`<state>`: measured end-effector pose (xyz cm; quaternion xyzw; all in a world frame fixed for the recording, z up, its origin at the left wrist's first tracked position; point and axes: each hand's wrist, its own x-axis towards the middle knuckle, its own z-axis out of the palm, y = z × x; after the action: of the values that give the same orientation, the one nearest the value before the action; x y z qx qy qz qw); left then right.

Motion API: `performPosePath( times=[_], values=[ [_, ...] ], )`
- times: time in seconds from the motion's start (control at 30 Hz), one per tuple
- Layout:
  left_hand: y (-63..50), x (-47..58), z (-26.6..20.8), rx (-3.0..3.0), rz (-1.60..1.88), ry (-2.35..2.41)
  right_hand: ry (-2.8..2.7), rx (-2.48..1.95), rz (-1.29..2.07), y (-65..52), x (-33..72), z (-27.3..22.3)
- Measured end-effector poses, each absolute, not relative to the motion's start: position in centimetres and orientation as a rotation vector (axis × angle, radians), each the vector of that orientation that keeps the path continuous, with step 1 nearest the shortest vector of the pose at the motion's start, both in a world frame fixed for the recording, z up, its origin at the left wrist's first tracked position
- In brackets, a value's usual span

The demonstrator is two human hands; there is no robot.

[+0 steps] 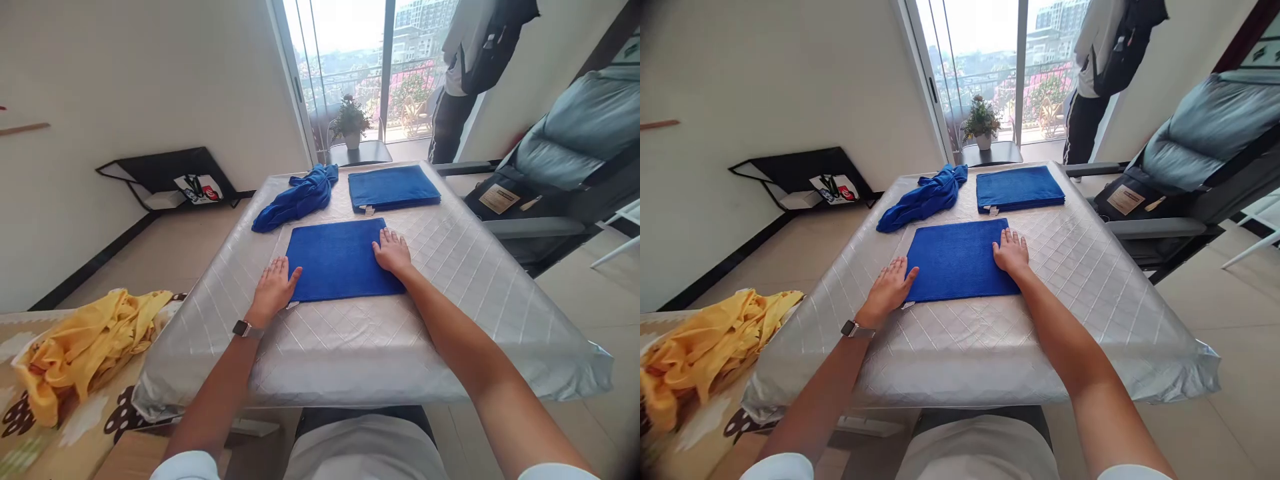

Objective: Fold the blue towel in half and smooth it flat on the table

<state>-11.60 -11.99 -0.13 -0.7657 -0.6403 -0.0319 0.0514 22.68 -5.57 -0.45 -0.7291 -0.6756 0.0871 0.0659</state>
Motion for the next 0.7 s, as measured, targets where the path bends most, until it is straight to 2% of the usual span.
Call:
performPosePath(
  times=[0.27, 0.43, 0.57, 0.7],
  values=[
    [-9.5, 1.6, 2.7, -2.842, -0.138, -1.455, -2.027, -2.173, 0.273, -5.7, 22.8, -0.4],
    [-5.7, 10.5, 2.4, -2.89, -0.249, -1.454, -2.107, -2.174, 0.212, -6.3, 23.2, -0.1],
    [-4.2, 11.8, 0.8, -2.878, -0.245, -1.57, -2.092, -2.174, 0.201, -6.4, 23.2, -0.1],
    [-3.7, 8.8, -0.6, -2.846, -0.282, -1.677, -2.053, -2.18, 0.244, -6.1, 22.9, -0.1]
  ],
)
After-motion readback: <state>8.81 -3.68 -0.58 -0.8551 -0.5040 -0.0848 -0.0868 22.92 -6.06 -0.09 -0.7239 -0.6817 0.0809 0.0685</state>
